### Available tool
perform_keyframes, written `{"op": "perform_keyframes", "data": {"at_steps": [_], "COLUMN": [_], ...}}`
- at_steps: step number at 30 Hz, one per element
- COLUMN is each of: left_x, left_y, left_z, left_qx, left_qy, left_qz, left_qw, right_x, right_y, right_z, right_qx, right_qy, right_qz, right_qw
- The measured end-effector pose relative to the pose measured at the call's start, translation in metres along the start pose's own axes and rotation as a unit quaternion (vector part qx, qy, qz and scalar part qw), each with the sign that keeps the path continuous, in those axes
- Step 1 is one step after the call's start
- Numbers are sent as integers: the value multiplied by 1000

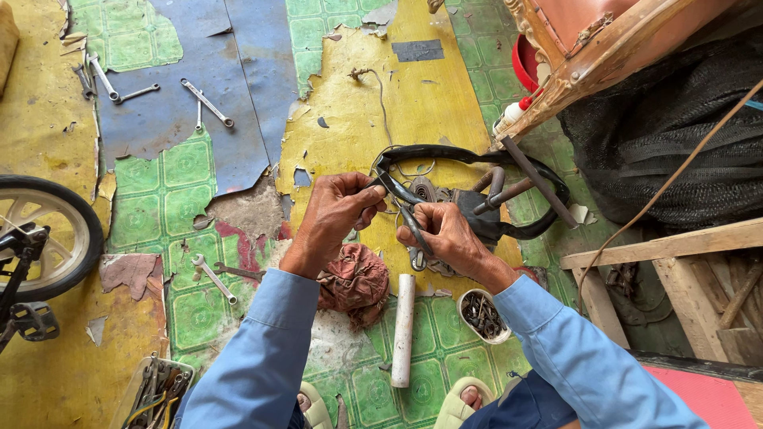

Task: The person sits on the floor of a repair shop working on a bicycle drum brake assembly. They file a metal brake part, cut and trim components with scissors, fit brake shoes onto the assembly, and tap parts into place with a metal rod, placing removed hardware in a bowl.

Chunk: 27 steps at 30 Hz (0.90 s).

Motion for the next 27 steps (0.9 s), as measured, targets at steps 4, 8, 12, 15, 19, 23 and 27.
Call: {"op": "perform_keyframes", "data": {"at_steps": [4,8,12,15,19,23,27], "left_x": [0,1,1,0,1,3,1], "left_y": [1,1,1,1,2,2,3], "left_z": [0,-4,-3,-2,-4,-4,-4], "left_qx": [2,12,12,14,18,17,22], "left_qy": [1,-4,3,6,3,8,5], "left_qz": [0,-2,1,-4,2,8,0], "left_qw": [1000,1000,1000,1000,1000,1000,1000], "right_x": [1,1,1,3,5,11,7], "right_y": [-1,-1,0,0,0,1,1], "right_z": [-4,-3,2,1,-3,4,2], "right_qx": [18,16,-6,4,20,-17,-3], "right_qy": [2,8,34,38,21,75,59], "right_qz": [9,23,24,24,22,57,36], "right_qw": [1000,1000,999,999,999,995,998]}}
Point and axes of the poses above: each hand's wrist, its own y-axis away from the middle knuckle, its own z-axis out of the back of the hand, x = y × z, the point moved 9 cm from there along -y, towards the middle knuckle, and after that the axes turned 9 degrees about -x, right-handed, at the moved point
